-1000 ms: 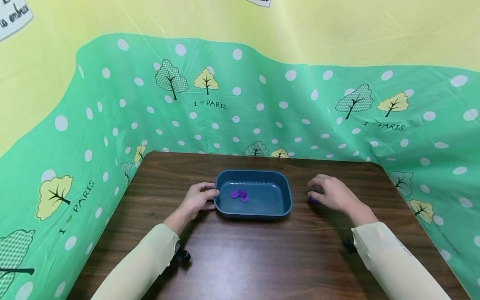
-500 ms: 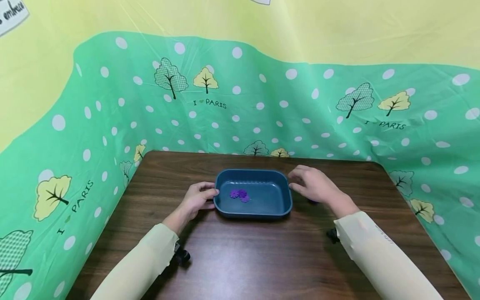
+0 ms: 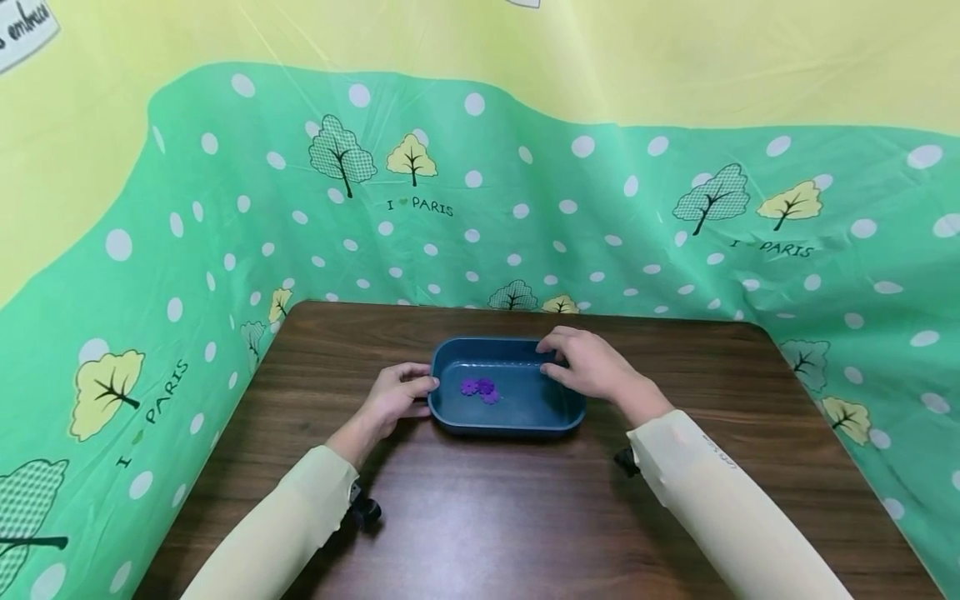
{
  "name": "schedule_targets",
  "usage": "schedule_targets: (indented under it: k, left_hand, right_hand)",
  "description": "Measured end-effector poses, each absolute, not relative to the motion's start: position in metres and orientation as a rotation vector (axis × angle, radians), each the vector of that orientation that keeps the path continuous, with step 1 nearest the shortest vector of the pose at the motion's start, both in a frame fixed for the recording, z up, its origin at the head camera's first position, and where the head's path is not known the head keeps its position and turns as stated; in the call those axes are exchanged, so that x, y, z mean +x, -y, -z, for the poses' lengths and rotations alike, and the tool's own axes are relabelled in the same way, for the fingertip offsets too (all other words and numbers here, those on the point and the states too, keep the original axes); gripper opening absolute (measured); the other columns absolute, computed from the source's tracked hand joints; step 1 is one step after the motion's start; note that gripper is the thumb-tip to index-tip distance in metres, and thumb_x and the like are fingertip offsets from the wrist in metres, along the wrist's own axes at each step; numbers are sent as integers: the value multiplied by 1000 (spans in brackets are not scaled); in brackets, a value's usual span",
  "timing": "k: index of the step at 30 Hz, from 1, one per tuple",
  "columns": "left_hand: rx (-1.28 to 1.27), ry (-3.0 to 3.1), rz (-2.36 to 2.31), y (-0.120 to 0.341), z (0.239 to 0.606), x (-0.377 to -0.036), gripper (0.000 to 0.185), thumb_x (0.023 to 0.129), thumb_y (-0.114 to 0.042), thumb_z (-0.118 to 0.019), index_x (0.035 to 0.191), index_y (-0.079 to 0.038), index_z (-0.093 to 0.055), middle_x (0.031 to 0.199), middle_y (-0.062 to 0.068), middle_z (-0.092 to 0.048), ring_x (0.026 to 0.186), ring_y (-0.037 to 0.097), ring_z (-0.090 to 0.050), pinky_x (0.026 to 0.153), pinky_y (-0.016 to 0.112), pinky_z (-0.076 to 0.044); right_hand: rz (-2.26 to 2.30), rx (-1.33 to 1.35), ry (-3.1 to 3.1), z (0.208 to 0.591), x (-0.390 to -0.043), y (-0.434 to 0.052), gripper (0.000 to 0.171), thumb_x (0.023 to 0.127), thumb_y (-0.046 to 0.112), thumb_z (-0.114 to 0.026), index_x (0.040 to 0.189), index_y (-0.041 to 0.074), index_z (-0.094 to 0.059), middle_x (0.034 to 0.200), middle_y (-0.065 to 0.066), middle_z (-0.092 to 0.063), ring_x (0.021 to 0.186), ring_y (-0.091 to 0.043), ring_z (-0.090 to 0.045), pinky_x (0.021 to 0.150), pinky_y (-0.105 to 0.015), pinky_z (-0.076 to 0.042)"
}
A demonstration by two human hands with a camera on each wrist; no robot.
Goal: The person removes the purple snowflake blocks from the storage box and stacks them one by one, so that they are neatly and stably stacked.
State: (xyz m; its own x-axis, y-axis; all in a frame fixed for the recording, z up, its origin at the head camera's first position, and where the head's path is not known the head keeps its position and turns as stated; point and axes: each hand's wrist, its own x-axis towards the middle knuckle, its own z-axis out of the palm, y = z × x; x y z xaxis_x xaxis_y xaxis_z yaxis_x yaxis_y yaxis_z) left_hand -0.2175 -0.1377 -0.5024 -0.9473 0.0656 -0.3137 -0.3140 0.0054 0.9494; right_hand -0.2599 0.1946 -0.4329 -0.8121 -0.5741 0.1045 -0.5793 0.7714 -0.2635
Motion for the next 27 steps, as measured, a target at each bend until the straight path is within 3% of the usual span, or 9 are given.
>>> schedule_targets:
  k: [16,27]
  left_hand:
    - [-265,-2024,-2015,138,502,-217,44,86,-13,-71,128,-3,-58,110,16,-65,101,32,-67,73,40,-61]
    - [-271,-2023,-2005,137,501,-217,45,86,-13,-71,127,-3,-58,111,15,-65,100,31,-67,73,41,-61]
  right_hand:
    - [-424,1025,3016,455,-259,-145,35,88,33,-70,119,17,-67,116,4,-62,101,-15,-61,91,-38,-54]
    - [-458,1046,3083,473,-259,-123,39,86,40,-72,119,19,-66,115,4,-62,91,-10,-60,85,-32,-54]
